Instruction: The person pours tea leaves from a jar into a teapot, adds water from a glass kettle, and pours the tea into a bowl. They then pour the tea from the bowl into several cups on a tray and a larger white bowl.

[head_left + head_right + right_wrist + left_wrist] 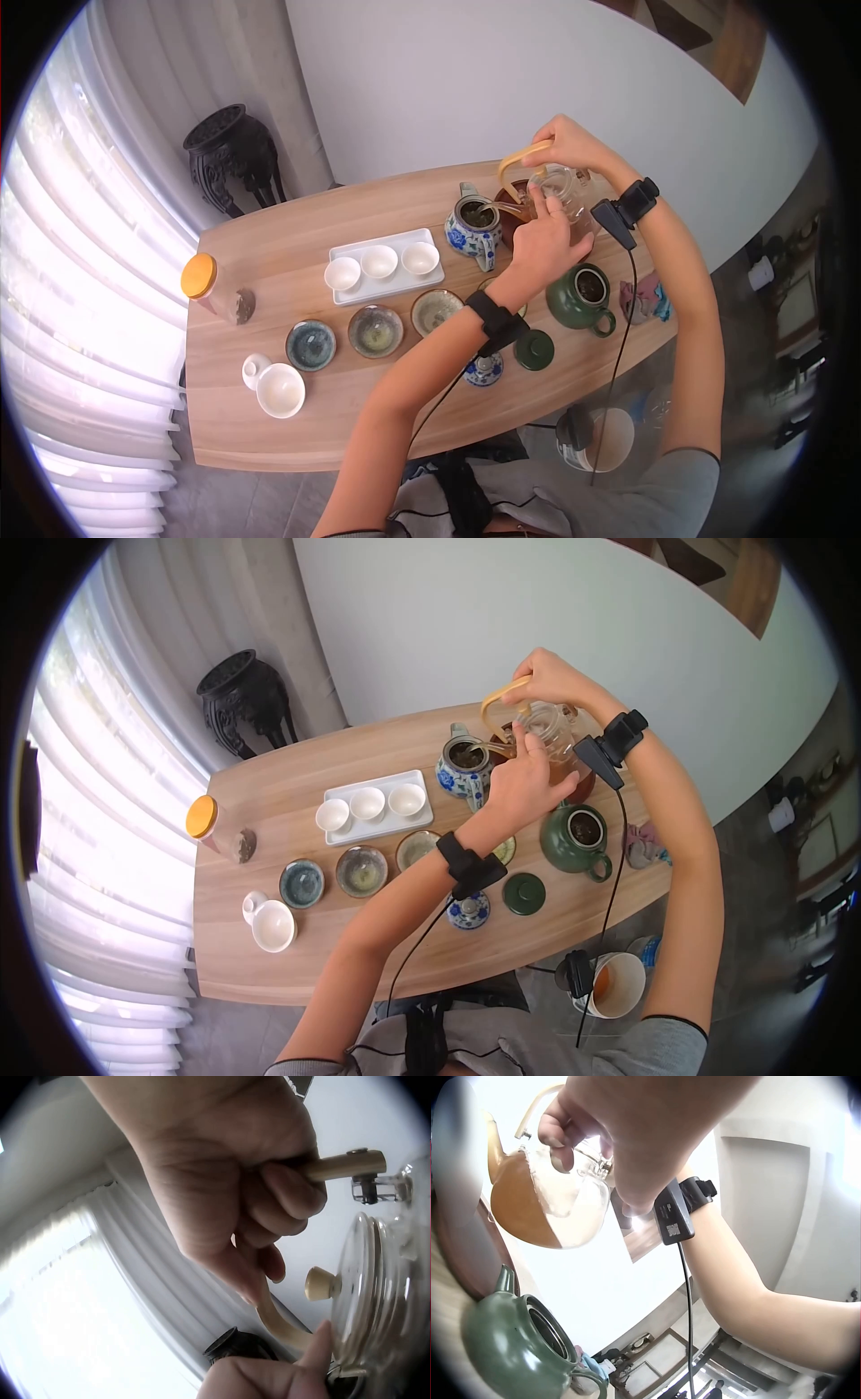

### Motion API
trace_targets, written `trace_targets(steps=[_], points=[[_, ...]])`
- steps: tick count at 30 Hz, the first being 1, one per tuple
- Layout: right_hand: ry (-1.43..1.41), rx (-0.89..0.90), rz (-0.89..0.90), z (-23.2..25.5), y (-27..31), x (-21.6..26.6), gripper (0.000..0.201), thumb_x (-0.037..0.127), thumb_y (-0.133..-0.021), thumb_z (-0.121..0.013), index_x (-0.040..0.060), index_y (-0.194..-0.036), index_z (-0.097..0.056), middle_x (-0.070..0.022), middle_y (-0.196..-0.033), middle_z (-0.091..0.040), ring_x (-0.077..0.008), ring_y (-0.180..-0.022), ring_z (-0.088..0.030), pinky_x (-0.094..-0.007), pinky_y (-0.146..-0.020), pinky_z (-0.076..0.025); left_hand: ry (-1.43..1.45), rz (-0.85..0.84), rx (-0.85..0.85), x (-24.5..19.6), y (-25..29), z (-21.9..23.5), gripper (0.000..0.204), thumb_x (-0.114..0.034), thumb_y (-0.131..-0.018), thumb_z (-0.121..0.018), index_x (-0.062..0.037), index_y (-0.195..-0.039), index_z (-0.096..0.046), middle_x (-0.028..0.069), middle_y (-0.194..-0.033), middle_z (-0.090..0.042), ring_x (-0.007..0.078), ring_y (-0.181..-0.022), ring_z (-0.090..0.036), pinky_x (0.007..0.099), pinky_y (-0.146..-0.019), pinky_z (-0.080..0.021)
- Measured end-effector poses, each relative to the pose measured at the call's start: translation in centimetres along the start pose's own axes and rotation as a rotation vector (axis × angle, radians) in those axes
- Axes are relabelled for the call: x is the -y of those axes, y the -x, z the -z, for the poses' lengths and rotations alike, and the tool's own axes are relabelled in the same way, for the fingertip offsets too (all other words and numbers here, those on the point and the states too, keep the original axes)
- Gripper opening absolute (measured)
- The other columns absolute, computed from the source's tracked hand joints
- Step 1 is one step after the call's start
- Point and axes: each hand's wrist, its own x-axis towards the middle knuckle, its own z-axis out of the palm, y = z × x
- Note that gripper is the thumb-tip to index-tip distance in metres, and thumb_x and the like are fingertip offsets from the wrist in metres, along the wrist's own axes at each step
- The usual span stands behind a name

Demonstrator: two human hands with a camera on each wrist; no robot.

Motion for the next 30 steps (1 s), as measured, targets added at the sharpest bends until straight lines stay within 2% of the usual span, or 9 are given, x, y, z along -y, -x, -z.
trace_targets(steps=[7,20,25,30], points=[[0.092,0.074,-0.026,1.7,0.3,1.0,0.025,0.021,-0.069,-0.075,-0.0028,-0.074,-0.069,-0.0014,-0.055,-0.054,-0.0092,-0.051,-0.045,-0.0268,-0.047,-0.036,0.051,-0.026,0.019,-0.9,-0.3,0.4,0.079,-0.051,-0.075,-0.062,0.0175,-0.109,-0.038,0.0485,-0.124,-0.034,0.0374,-0.063,-0.065,0.0363,-0.048,-0.053],[0.206,0.091,-0.012,4.3,0.8,2.7,0.024,0.02,-0.067,-0.074,-0.0029,-0.065,-0.065,0.0005,-0.05,-0.046,-0.0094,-0.048,-0.039,-0.029,-0.045,-0.032,0.105,-0.123,-0.053,-2.3,-1.0,0.5,0.074,-0.045,-0.075,-0.065,0.0152,-0.106,-0.035,0.0463,-0.123,-0.038,0.0376,-0.064,-0.065,0.0364,-0.047,-0.053],[0.214,0.083,0.005,3.6,0.5,3.3,0.025,0.019,-0.067,-0.074,-0.0027,-0.062,-0.063,0.0007,-0.048,-0.044,-0.0095,-0.045,-0.037,-0.0303,-0.041,-0.029,0.096,-0.111,-0.054,-2.1,-1.0,1.0,0.076,-0.046,-0.075,-0.064,0.017,-0.106,-0.035,0.0464,-0.122,-0.038,0.0367,-0.065,-0.065,0.0371,-0.048,-0.053],[0.197,0.094,0.042,1.9,-0.6,2.4,0.026,0.02,-0.066,-0.074,-0.003,-0.061,-0.063,-0.0002,-0.047,-0.045,-0.0099,-0.045,-0.039,-0.0299,-0.041,-0.03,0.069,-0.036,0.028,-1.1,-0.6,1.1,0.082,-0.049,-0.076,-0.063,0.021,-0.109,-0.034,0.0469,-0.122,-0.037,0.0362,-0.066,-0.066,0.037,-0.049,-0.053]])
